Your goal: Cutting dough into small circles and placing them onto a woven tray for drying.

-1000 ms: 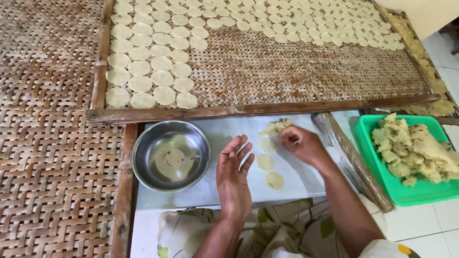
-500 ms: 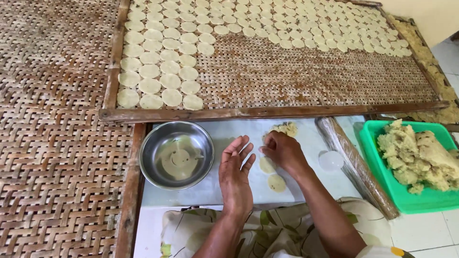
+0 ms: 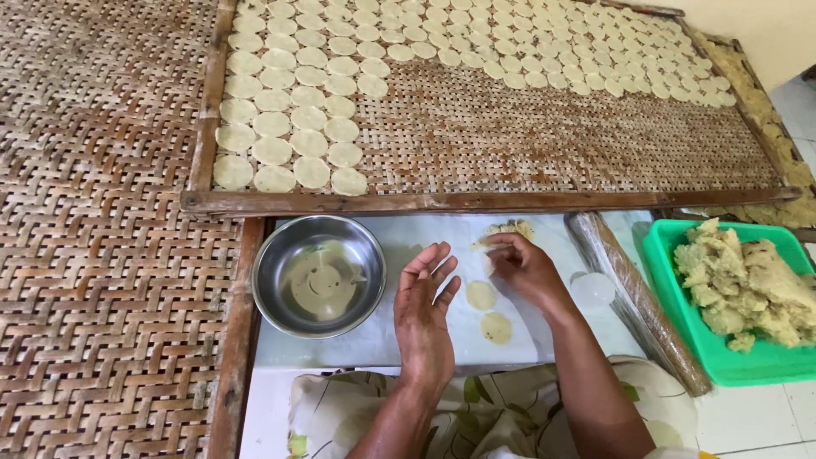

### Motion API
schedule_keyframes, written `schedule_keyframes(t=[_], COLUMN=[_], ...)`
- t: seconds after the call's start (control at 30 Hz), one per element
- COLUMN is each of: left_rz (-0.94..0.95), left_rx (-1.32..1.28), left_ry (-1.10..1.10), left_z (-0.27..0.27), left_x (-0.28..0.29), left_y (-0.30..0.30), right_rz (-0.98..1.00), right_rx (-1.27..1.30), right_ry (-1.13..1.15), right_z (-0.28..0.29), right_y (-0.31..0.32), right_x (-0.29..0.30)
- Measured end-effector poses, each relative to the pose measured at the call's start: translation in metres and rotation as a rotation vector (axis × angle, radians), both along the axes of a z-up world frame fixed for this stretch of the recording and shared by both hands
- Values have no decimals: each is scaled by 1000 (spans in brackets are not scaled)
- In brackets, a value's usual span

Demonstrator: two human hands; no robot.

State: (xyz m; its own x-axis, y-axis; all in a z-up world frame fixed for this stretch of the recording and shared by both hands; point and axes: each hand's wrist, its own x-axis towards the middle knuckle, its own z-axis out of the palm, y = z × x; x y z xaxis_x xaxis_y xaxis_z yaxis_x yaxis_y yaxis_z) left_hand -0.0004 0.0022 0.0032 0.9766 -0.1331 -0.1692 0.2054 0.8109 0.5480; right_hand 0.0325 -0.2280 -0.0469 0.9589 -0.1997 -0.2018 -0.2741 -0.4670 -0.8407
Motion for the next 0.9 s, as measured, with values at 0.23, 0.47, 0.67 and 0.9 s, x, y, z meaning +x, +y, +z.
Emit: schedule_keyframes(t=[0.23, 0.47, 0.67, 0.9], left_rz=[-4, -7, -1, -2], left_rx=[-4, 4, -6, -49], left_ry=[15, 17, 37, 78], left_z=[-2, -2, -4, -14], left_x=[1, 1, 1, 5], left_y=[0, -1, -3, -8], right_rz=[-119, -139, -106, -20], right_rx=[306, 324, 272, 302], right_ry=[66, 50, 58, -11], right_z=[-4, -7, 2, 19], right_y=[-5, -8, -7, -46], right_x=[1, -1, -2, 5])
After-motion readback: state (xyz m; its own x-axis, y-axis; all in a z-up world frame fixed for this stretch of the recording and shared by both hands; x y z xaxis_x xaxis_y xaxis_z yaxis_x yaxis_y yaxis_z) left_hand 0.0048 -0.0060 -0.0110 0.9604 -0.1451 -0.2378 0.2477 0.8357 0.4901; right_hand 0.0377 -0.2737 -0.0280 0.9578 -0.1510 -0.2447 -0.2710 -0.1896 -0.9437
